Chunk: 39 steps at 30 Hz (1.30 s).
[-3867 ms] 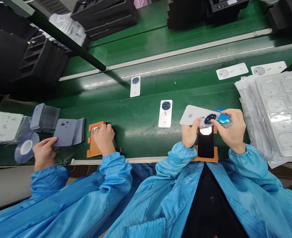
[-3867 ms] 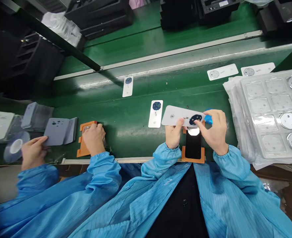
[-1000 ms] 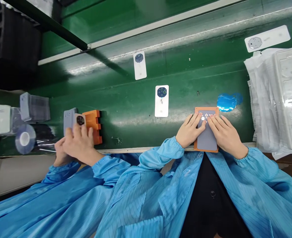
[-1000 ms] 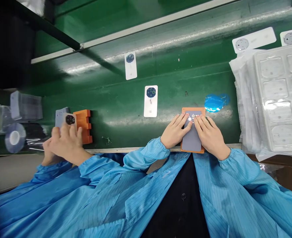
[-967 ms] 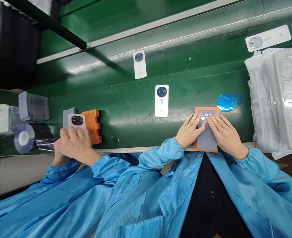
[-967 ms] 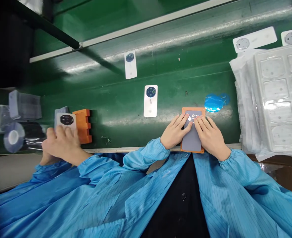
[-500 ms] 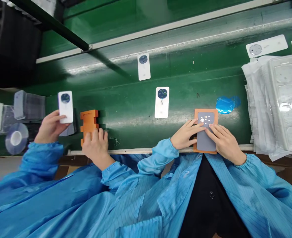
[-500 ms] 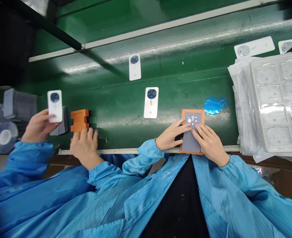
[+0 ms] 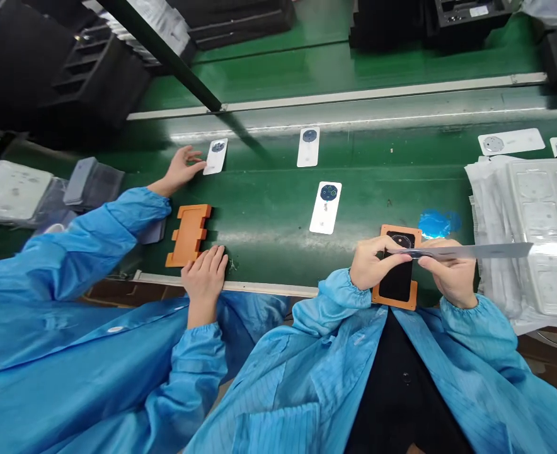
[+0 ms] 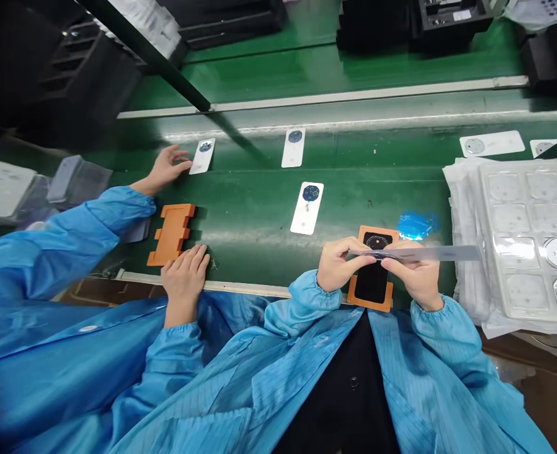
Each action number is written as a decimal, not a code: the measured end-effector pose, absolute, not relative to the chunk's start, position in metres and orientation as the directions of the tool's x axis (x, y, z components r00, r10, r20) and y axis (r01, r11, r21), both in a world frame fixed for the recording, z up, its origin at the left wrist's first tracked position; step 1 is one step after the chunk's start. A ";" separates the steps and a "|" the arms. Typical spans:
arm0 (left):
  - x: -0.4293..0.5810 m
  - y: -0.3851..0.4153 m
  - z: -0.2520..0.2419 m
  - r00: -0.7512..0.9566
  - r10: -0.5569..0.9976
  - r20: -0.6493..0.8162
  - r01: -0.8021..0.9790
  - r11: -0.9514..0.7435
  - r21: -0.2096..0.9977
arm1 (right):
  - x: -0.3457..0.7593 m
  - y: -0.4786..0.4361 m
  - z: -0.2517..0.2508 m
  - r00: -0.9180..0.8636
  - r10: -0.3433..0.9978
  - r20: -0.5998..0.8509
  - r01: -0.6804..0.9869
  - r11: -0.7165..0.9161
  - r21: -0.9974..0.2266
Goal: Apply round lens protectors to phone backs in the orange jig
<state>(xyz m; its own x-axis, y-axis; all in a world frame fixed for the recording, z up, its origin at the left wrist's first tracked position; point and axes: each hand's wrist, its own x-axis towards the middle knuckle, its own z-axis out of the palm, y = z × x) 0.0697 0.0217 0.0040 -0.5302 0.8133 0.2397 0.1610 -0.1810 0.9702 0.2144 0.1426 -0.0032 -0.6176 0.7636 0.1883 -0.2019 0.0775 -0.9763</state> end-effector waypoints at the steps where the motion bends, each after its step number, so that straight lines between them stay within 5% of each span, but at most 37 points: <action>1: 0.071 0.021 0.007 -0.530 0.810 0.252 0.177 -0.185 0.967 | 0.212 0.141 -0.003 -0.624 0.751 0.216 -0.234 0.084 -0.969; 8: 0.025 0.042 0.011 -0.642 0.749 0.167 0.130 -0.108 0.986 | 0.138 0.183 0.008 -0.575 0.802 0.162 -0.276 -0.004 -0.961; 12: -0.033 0.041 0.014 -0.705 0.680 0.199 0.338 0.077 0.938 | 0.066 0.240 0.033 -0.669 0.740 0.071 -0.250 -0.133 -0.959; 18: -0.069 0.006 -0.010 -0.843 0.519 -0.144 0.403 0.786 0.470 | 0.091 0.198 0.015 -0.763 0.641 -0.084 -0.052 -0.191 -0.980; 23: -0.083 -0.001 -0.023 -0.796 0.562 -0.223 0.504 0.821 0.267 | 0.195 0.144 0.034 -0.913 0.384 -0.137 0.093 -0.130 -0.987; 26: -0.090 0.002 -0.022 -0.773 0.594 -0.222 0.545 0.801 0.247 | 0.267 0.156 0.075 -0.887 0.459 -0.059 0.141 0.147 -0.979; 31: -0.091 -0.001 -0.020 -0.815 0.505 -0.283 0.372 0.831 0.413 | 0.373 0.222 0.086 -0.406 0.894 0.187 0.601 0.416 -0.682; 35: -0.085 -0.006 -0.015 -0.858 0.462 -0.225 0.189 0.690 0.699 | 0.417 0.282 0.051 -0.346 0.878 0.331 0.806 0.459 -0.373; 39: -0.075 -0.003 -0.005 -0.957 0.284 -0.050 0.016 0.228 0.974 | 0.429 0.310 0.032 -0.462 0.784 0.414 0.764 0.589 -0.263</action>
